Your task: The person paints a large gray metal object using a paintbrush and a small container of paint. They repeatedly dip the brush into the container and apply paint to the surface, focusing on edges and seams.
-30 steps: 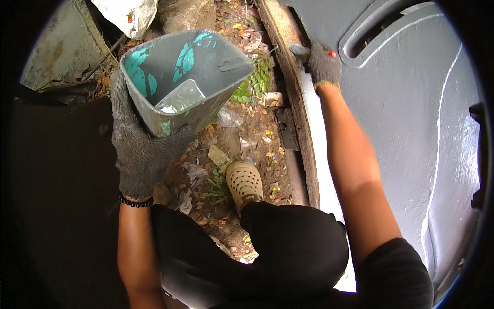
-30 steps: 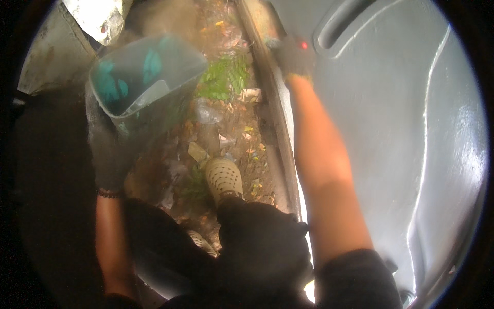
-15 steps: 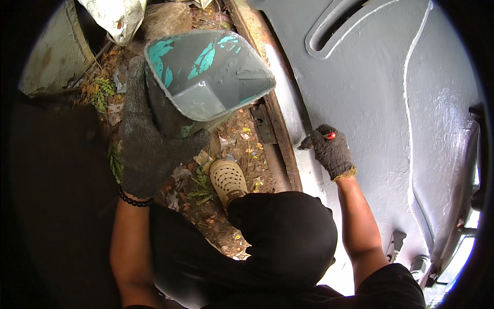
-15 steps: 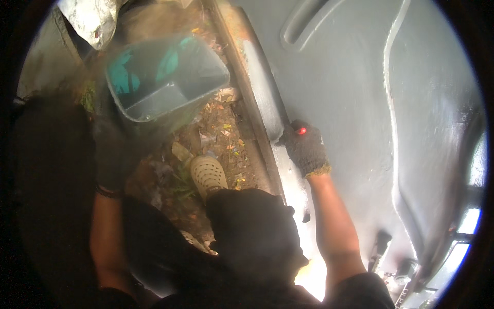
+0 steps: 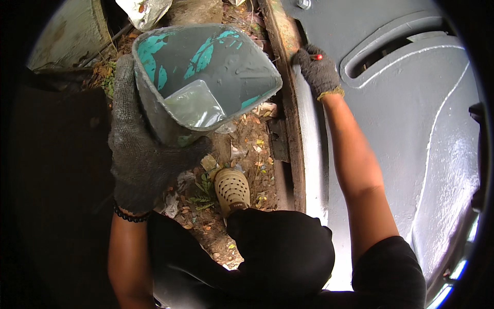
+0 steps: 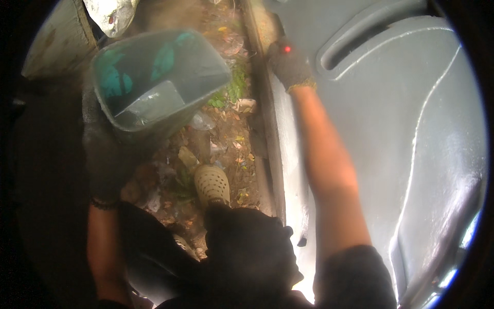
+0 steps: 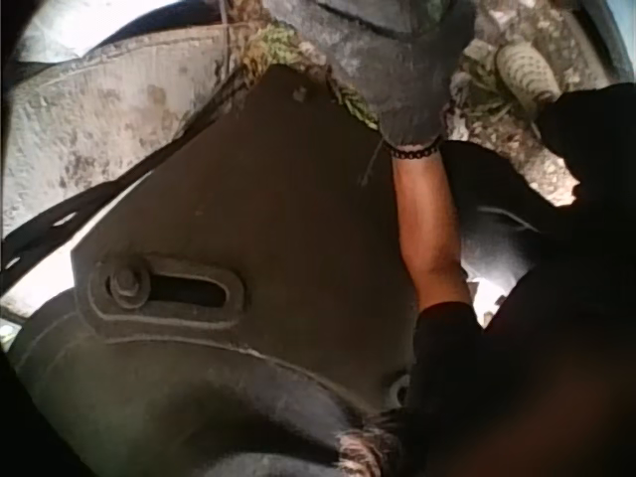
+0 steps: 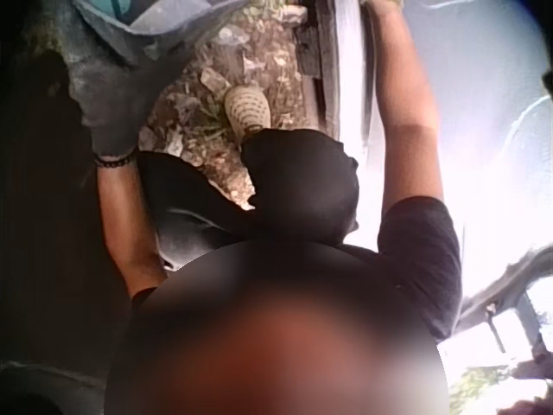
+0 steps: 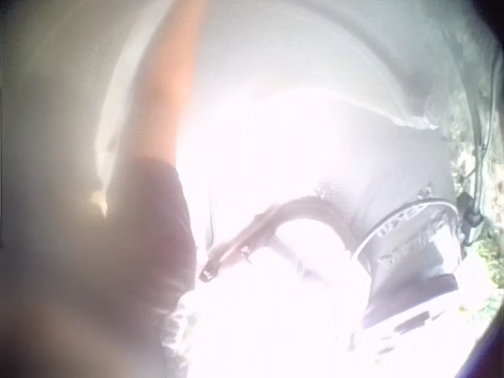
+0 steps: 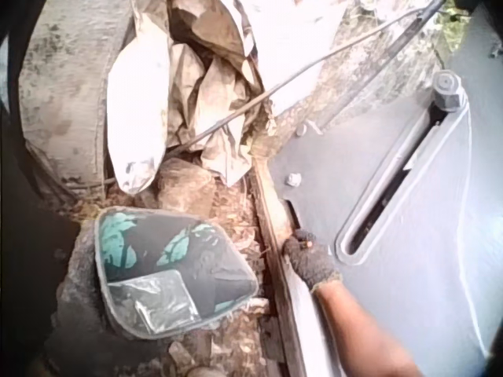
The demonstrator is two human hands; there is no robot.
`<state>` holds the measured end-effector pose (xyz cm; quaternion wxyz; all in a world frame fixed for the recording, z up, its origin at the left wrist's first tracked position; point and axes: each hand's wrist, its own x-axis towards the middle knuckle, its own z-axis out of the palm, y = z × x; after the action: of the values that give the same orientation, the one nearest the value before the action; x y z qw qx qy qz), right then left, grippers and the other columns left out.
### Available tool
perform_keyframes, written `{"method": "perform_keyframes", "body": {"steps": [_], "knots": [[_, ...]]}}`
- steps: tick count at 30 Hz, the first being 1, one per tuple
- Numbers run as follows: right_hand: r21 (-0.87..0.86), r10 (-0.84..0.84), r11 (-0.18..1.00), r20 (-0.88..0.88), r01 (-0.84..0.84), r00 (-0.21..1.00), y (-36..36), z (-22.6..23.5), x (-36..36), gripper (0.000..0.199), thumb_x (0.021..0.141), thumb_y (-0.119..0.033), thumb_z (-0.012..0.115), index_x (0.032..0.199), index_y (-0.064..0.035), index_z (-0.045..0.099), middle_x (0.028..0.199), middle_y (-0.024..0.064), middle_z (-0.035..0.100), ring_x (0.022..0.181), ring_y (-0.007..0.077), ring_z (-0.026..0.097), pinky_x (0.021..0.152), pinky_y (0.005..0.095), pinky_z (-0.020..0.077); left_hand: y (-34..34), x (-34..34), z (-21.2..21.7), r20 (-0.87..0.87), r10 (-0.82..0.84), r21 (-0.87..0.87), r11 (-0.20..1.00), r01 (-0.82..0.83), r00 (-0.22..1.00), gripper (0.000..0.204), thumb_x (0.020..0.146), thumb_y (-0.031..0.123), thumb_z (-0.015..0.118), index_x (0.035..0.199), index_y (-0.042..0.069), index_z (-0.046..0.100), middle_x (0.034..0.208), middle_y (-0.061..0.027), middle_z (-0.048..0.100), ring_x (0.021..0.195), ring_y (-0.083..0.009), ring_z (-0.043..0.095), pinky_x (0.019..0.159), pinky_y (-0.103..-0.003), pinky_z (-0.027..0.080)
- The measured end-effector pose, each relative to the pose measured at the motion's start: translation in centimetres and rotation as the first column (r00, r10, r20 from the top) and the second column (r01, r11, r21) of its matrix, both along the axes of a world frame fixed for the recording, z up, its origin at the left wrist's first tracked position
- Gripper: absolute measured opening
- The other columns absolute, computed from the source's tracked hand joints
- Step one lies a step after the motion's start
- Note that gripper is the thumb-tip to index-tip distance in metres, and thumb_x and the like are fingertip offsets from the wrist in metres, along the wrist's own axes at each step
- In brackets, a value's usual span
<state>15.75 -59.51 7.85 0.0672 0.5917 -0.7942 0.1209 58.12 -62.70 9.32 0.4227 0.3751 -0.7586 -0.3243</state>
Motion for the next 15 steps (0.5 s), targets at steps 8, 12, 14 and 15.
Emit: {"method": "perform_keyframes", "body": {"steps": [8, 12, 14, 15], "knots": [[-0.013, 0.231, 0.973, 0.008, -0.231, 0.973, 5.0, -1.2, -0.1, 0.028, 0.104, -0.022, 0.063, 0.125, -0.0089, 0.076, 0.119, 0.0169, 0.077, 0.110, 0.0339, 0.074, 0.096, 0.0436, 0.0576, -0.3, 0.2, -0.1, -0.048, -0.020, 0.197, 0.980, 0.029, 0.999, 0.129, 0.062, 0.029, 0.103, 0.163, -0.005, 0.030, 0.151, -0.0238, 0.057, 0.135, -0.0341, 0.061, 0.112, -0.046, 0.052], [-0.127, 0.174, 0.982, 0.364, -0.137, 0.915, 12.9, 0.2, 4.2, 0.023, 0.099, -0.006, 0.070, 0.120, -0.0046, 0.077, 0.110, 0.0170, 0.077, 0.106, 0.0277, 0.074, 0.091, 0.0395, 0.0582, -0.1, 0.2, -0.1, 0.001, -0.076, 0.061, 0.995, 0.076, 0.997, 0.133, 0.062, 0.034, 0.104, 0.164, -0.006, 0.027, 0.157, -0.0256, 0.051, 0.142, -0.0371, 0.055, 0.117, -0.047, 0.047], [0.062, 0.051, 0.995, 0.299, -0.073, 0.953, 15.4, 2.0, 5.9, 0.021, 0.104, -0.016, 0.067, 0.118, -0.0023, 0.076, 0.110, 0.0177, 0.078, 0.099, 0.0241, 0.075, 0.087, 0.0385, 0.0587, 0.1, 0.2, -0.1, 0.035, -0.087, 0.088, 0.993, 0.083, 0.996, 0.135, 0.062, 0.036, 0.104, 0.164, -0.006, 0.026, 0.159, -0.0263, 0.048, 0.145, -0.0386, 0.052, 0.120, -0.048, 0.045], [0.178, -0.053, 0.984, 0.356, -0.012, 0.933, 16.3, 3.1, 6.4, 0.021, 0.104, -0.017, 0.067, 0.116, -0.0024, 0.076, 0.108, 0.0168, 0.077, 0.096, 0.0234, 0.074, 0.086, 0.0384, 0.0587, 0.1, 0.2, 0.0, 0.020, -0.093, 0.068, 0.993, 0.092, 0.995, 0.136, 0.062, 0.035, 0.104, 0.164, -0.007, 0.025, 0.160, -0.0265, 0.047, 0.146, -0.0387, 0.051, 0.120, -0.048, 0.044]]}}
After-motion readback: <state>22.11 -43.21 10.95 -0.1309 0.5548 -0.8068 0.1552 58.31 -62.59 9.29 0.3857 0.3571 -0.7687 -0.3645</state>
